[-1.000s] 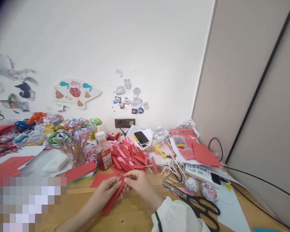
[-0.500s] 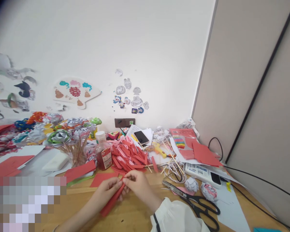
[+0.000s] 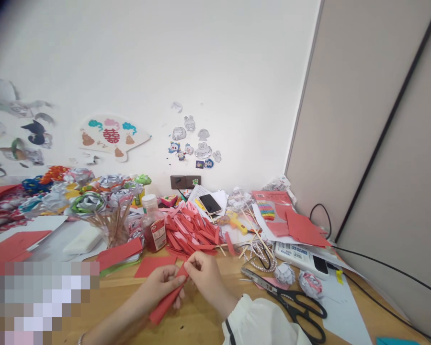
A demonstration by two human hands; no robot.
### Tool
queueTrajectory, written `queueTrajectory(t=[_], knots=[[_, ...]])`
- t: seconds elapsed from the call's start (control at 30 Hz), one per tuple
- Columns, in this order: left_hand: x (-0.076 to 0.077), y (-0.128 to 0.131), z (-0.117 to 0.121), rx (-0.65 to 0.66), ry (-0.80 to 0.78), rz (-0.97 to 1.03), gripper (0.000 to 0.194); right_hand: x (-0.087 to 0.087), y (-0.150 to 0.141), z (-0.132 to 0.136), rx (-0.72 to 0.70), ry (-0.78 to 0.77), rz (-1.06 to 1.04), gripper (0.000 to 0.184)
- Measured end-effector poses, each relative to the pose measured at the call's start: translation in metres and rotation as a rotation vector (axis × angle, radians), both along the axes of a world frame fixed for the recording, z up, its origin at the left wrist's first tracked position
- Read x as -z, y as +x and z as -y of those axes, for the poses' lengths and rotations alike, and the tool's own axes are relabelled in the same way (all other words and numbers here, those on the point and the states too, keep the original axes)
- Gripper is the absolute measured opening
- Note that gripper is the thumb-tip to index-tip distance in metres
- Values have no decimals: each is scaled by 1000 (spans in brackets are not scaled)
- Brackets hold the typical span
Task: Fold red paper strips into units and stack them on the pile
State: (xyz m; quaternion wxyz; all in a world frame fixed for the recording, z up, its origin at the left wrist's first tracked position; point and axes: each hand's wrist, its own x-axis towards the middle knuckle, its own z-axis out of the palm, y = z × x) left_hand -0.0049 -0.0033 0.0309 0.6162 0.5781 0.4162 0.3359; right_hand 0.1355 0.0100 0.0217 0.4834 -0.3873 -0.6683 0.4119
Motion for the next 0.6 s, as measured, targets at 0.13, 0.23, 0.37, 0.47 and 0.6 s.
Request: queueTrajectory(t=[0.13, 0.23, 0.37, 0.47, 0.6], knots=[[-3, -1, 0, 16, 3, -16, 36, 0, 0, 1, 8, 40, 33, 18], [-6, -1, 1, 22, 1, -60, 36, -2, 1, 1, 32, 87, 72, 18], [-8, -2, 1, 2, 46, -117, 35, -3, 2, 0, 51, 130, 76, 17], [-9, -5, 0, 54, 95, -139, 36, -3, 4, -2, 64, 136, 50, 17], [-8, -8, -3, 74, 183, -174, 36, -2, 6, -5, 89, 145, 40, 18]])
